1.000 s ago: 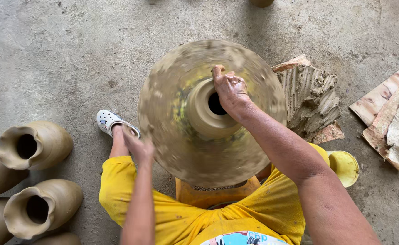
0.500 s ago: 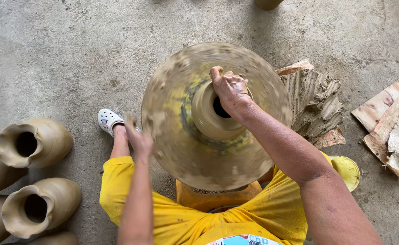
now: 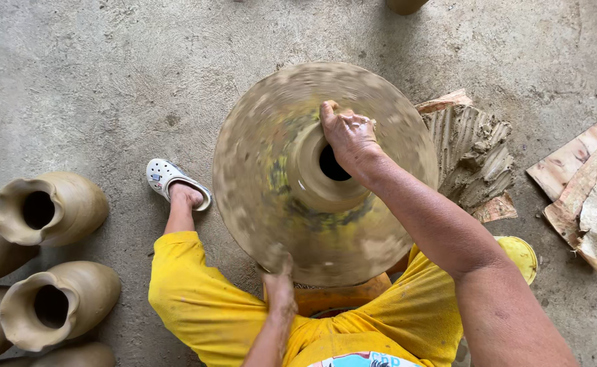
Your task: The person adds a coil of clay to a partially formed vessel on a pottery wheel, smoothing it by hand and using a damp cloth to shape and refine the neck and rim while the wheel spins.
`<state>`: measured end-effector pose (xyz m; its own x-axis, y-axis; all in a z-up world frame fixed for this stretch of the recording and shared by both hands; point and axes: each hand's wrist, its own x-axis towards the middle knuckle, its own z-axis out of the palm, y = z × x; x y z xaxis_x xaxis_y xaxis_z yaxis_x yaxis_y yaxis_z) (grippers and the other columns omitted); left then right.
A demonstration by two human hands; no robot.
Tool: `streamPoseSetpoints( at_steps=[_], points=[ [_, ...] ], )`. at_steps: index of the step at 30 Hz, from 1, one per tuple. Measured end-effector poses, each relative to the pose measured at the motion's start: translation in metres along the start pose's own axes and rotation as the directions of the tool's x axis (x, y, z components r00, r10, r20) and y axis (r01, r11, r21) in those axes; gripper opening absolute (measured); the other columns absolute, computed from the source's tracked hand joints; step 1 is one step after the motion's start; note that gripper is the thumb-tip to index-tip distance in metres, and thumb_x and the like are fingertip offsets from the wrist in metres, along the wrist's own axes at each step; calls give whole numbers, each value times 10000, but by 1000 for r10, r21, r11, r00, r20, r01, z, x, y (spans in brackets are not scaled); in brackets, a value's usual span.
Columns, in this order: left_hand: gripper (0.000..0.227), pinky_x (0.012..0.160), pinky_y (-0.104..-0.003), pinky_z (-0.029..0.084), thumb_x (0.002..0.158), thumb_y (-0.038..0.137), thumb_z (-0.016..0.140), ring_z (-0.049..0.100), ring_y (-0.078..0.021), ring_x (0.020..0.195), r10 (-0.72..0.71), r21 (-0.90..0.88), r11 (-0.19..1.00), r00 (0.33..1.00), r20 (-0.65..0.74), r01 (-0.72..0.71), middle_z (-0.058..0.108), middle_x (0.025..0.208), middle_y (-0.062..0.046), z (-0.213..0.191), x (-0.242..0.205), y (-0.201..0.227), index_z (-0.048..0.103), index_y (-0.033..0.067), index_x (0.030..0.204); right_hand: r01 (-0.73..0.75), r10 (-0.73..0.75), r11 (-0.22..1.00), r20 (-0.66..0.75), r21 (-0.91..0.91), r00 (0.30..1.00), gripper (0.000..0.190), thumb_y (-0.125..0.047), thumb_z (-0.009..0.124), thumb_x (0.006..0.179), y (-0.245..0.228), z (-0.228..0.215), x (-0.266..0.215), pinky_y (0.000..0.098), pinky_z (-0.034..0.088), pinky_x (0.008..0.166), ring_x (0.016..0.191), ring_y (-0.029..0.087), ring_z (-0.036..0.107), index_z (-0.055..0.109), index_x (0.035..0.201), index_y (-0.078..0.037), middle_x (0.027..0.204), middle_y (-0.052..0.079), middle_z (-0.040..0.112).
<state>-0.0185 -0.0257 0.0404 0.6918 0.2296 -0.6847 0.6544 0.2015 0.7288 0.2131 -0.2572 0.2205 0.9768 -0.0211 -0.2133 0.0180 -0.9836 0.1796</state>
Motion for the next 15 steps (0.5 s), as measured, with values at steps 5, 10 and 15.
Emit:
streamPoseSetpoints(
  at_steps=[5, 10, 15],
  points=[
    [1082, 1275, -498, 170, 862, 325, 818, 214, -381, 1557, 545, 407, 781, 835, -72, -474, 192, 1681, -261, -21, 91, 100, 125, -22, 1618, -1, 2, 1000, -23, 13, 1000, 681, -8, 733, 806, 6, 13, -1, 449, 620, 624, 814, 358, 761, 369, 1379, 48, 934, 242, 720],
    [849, 1161, -448, 431, 944, 451, 703, 578, -337, 1340, 280, 431, 860, 959, 45, -272, 579, 1459, -250, -27, 169, 164, 356, 1, 1575, -54, 54, 994, 10, 92, 999, 634, -2, 730, 810, 10, 14, -2, 464, 614, 633, 838, 364, 758, 391, 1343, 59, 937, 244, 724],
    [1091, 1106, -425, 396, 923, 430, 741, 338, -338, 1473, 184, -62, 980, 979, -87, -189, 108, 1691, -202, -18, 46, 16, 6, 85, 1651, -72, 72, 991, 2, 109, 997, 643, -11, 741, 796, 15, 15, -7, 460, 622, 625, 841, 368, 760, 395, 1330, 83, 920, 253, 727]
  ],
)
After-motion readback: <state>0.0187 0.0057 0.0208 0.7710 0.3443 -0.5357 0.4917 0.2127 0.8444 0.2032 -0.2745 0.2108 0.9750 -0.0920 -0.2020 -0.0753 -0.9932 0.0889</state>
